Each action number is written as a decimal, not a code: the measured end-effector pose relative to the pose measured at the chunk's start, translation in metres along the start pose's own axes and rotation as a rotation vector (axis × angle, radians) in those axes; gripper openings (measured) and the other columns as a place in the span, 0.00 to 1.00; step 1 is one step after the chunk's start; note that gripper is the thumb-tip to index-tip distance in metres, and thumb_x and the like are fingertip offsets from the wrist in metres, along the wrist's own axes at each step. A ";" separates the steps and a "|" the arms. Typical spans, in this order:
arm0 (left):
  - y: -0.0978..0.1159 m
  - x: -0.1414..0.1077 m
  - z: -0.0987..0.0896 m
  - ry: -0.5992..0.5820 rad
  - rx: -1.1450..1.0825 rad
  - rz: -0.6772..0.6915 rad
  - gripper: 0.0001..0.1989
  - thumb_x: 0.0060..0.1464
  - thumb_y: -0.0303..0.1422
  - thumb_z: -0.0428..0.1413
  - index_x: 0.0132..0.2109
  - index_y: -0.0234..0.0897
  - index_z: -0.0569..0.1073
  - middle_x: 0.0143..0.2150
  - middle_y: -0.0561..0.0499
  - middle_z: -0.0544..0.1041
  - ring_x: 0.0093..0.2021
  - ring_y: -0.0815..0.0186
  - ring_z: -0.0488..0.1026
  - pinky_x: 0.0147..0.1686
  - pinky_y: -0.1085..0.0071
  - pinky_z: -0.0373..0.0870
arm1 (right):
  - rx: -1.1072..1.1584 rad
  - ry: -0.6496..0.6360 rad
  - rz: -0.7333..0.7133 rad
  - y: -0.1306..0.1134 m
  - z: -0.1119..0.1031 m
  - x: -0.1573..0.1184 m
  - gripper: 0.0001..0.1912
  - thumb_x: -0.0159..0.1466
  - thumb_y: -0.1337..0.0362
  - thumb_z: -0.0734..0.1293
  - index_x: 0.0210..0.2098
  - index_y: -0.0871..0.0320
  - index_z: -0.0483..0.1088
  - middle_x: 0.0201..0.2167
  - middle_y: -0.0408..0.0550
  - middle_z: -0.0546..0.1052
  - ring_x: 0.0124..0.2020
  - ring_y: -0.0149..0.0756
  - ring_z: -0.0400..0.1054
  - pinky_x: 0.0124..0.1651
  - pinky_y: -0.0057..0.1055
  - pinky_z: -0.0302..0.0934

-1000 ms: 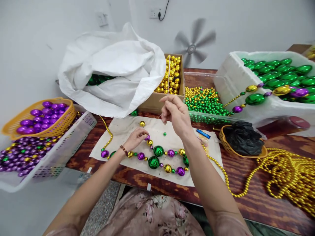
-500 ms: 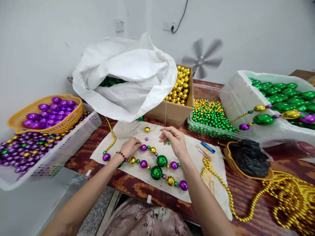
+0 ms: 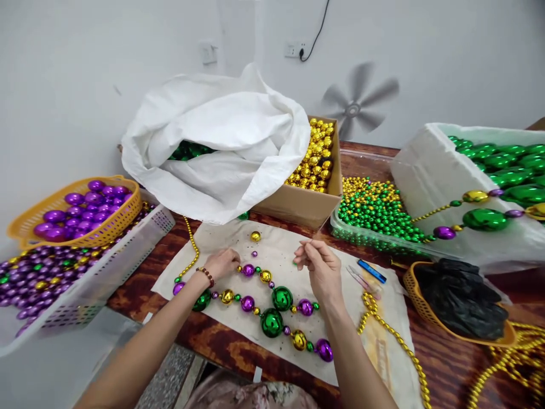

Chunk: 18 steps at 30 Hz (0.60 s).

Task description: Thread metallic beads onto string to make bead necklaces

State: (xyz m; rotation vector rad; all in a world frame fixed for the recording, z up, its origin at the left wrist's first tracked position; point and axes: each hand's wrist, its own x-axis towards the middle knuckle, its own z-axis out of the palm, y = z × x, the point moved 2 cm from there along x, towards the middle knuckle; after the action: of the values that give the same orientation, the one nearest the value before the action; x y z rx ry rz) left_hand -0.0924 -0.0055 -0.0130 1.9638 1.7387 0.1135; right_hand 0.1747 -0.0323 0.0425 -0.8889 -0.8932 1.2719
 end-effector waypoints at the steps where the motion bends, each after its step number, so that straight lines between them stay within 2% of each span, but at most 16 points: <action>1: -0.001 0.007 -0.006 0.011 -0.011 0.003 0.10 0.52 0.30 0.55 0.37 0.40 0.81 0.38 0.48 0.83 0.39 0.58 0.79 0.39 0.69 0.71 | -0.005 -0.019 0.019 0.005 -0.001 -0.002 0.11 0.60 0.57 0.72 0.36 0.58 0.77 0.26 0.45 0.78 0.24 0.31 0.73 0.23 0.25 0.65; 3: -0.001 0.026 -0.018 0.085 -0.021 -0.010 0.15 0.57 0.33 0.52 0.47 0.38 0.79 0.40 0.47 0.83 0.40 0.59 0.79 0.41 0.69 0.73 | -0.012 -0.065 0.064 0.017 0.000 -0.008 0.12 0.60 0.57 0.72 0.38 0.58 0.77 0.27 0.46 0.79 0.25 0.33 0.73 0.23 0.26 0.66; 5: 0.004 0.046 -0.026 0.217 -0.001 -0.046 0.20 0.62 0.33 0.46 0.56 0.33 0.74 0.46 0.42 0.82 0.46 0.55 0.78 0.48 0.63 0.72 | -0.005 -0.108 0.097 0.027 0.001 -0.013 0.13 0.60 0.56 0.73 0.39 0.58 0.78 0.27 0.47 0.79 0.25 0.33 0.74 0.24 0.26 0.67; 7: 0.012 0.066 -0.027 0.340 0.035 -0.064 0.22 0.62 0.30 0.46 0.60 0.32 0.70 0.52 0.36 0.79 0.55 0.50 0.74 0.57 0.56 0.66 | 0.007 -0.144 0.120 0.034 0.003 -0.017 0.13 0.60 0.55 0.72 0.40 0.57 0.78 0.28 0.46 0.79 0.26 0.33 0.73 0.24 0.27 0.68; 9: 0.019 0.083 -0.024 0.416 0.063 -0.039 0.24 0.58 0.25 0.47 0.61 0.33 0.69 0.55 0.35 0.77 0.61 0.48 0.69 0.63 0.52 0.59 | 0.013 -0.175 0.142 0.038 0.002 -0.020 0.13 0.61 0.54 0.72 0.40 0.57 0.78 0.28 0.46 0.79 0.26 0.32 0.73 0.25 0.26 0.68; 13: 0.019 0.107 -0.018 0.460 0.059 0.049 0.27 0.53 0.20 0.49 0.61 0.33 0.69 0.55 0.37 0.77 0.63 0.48 0.67 0.65 0.53 0.56 | 0.020 -0.199 0.186 0.042 -0.002 -0.024 0.14 0.62 0.54 0.72 0.40 0.57 0.78 0.28 0.47 0.79 0.26 0.32 0.73 0.25 0.25 0.67; 18: 0.011 0.114 -0.022 0.508 -0.004 0.093 0.26 0.54 0.25 0.52 0.60 0.35 0.70 0.60 0.40 0.75 0.63 0.50 0.67 0.66 0.53 0.55 | 0.027 -0.170 0.232 0.048 -0.009 -0.025 0.15 0.60 0.52 0.73 0.37 0.58 0.78 0.28 0.48 0.79 0.26 0.34 0.74 0.24 0.27 0.69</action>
State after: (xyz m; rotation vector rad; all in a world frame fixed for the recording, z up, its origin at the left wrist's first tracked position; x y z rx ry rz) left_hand -0.0710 0.1088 -0.0196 2.1399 1.9379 0.7012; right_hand 0.1622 -0.0535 -0.0071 -0.8917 -0.9225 1.5755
